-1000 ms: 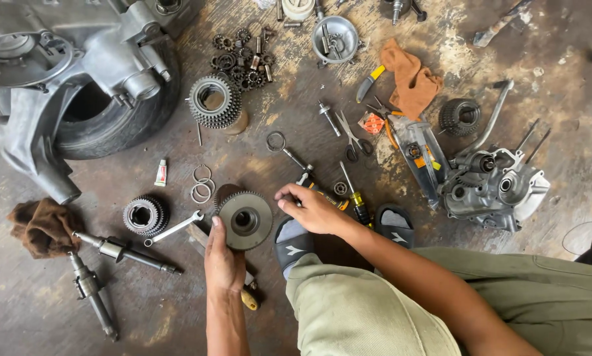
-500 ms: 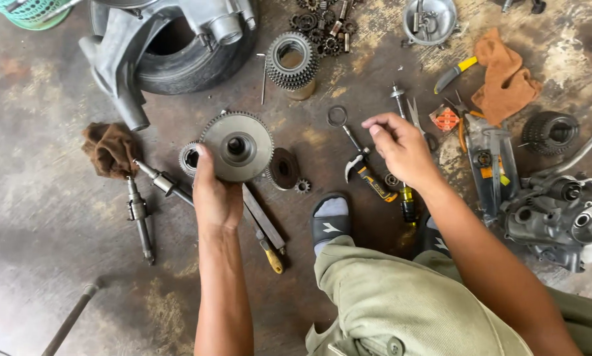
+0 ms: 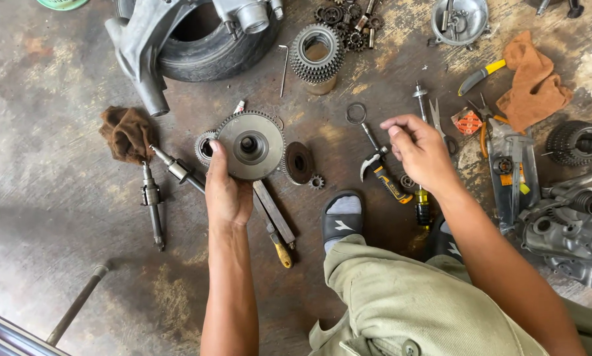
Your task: Cleaning and assembling motorcycle engine gear components on a workshop floor
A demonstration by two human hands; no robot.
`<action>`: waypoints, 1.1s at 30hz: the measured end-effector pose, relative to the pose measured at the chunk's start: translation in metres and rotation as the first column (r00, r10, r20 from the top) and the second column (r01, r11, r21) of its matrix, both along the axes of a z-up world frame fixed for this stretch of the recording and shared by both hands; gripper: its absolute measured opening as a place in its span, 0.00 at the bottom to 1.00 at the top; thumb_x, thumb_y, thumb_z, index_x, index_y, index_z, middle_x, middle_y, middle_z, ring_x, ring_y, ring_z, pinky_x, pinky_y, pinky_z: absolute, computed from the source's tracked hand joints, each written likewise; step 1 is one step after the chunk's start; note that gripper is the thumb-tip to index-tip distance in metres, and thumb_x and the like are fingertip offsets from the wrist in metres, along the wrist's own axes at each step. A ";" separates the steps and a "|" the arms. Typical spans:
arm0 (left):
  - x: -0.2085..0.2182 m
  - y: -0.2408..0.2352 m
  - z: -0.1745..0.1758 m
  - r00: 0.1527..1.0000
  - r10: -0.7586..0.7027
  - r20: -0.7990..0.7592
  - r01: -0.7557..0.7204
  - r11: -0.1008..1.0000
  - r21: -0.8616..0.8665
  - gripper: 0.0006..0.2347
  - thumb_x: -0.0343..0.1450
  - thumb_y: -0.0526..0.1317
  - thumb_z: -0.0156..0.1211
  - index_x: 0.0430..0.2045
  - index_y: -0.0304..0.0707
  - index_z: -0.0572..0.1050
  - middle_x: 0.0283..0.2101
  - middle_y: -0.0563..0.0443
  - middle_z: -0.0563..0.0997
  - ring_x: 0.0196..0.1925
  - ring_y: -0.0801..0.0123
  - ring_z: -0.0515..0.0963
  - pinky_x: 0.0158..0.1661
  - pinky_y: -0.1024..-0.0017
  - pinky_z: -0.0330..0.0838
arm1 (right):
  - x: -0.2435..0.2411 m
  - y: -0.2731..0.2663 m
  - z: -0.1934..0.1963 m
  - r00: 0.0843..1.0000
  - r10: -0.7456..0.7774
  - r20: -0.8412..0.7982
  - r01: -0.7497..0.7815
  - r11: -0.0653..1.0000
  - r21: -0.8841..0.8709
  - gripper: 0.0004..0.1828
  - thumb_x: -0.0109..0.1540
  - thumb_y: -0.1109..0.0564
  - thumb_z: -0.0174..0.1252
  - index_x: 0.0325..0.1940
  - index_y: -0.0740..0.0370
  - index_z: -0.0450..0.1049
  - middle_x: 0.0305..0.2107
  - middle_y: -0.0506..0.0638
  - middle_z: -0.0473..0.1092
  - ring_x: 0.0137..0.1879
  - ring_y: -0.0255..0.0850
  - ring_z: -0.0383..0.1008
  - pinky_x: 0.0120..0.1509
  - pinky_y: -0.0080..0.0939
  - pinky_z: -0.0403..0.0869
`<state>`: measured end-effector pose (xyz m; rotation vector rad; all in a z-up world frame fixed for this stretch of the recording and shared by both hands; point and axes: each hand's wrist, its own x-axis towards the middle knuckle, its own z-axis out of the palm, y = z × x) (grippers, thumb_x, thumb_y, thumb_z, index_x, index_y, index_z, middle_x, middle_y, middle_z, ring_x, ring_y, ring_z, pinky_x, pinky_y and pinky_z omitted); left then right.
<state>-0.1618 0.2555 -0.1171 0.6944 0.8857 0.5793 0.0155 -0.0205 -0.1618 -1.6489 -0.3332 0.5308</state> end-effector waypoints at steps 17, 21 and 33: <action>0.016 -0.079 -0.041 0.958 -0.231 -0.170 0.219 0.972 -0.091 0.18 0.74 0.47 0.60 0.52 0.31 0.76 0.48 0.31 0.82 0.54 0.48 0.80 0.57 0.44 0.71 | 0.040 -0.060 0.007 0.973 -0.230 -0.006 0.230 0.972 -0.052 0.13 0.71 0.66 0.46 0.56 0.66 0.73 0.26 0.49 0.58 0.30 0.34 0.64 0.29 0.29 0.65; 0.032 -0.099 -0.043 0.927 -0.330 -0.179 0.305 0.940 -0.155 0.19 0.74 0.46 0.60 0.54 0.32 0.76 0.48 0.32 0.82 0.54 0.49 0.81 0.57 0.45 0.72 | 0.039 -0.083 -0.010 0.969 -0.241 -0.043 0.240 0.970 -0.026 0.23 0.61 0.73 0.48 0.59 0.66 0.73 0.31 0.49 0.58 0.32 0.33 0.61 0.33 0.28 0.66; 0.103 -0.130 -0.066 0.868 -0.478 -0.133 0.464 0.877 -0.121 0.16 0.75 0.46 0.58 0.49 0.32 0.78 0.43 0.35 0.84 0.46 0.55 0.83 0.49 0.53 0.80 | 0.037 -0.150 -0.017 0.923 -0.386 -0.017 0.383 0.920 -0.088 0.17 0.63 0.72 0.56 0.57 0.69 0.72 0.35 0.60 0.69 0.36 0.42 0.74 0.37 0.38 0.77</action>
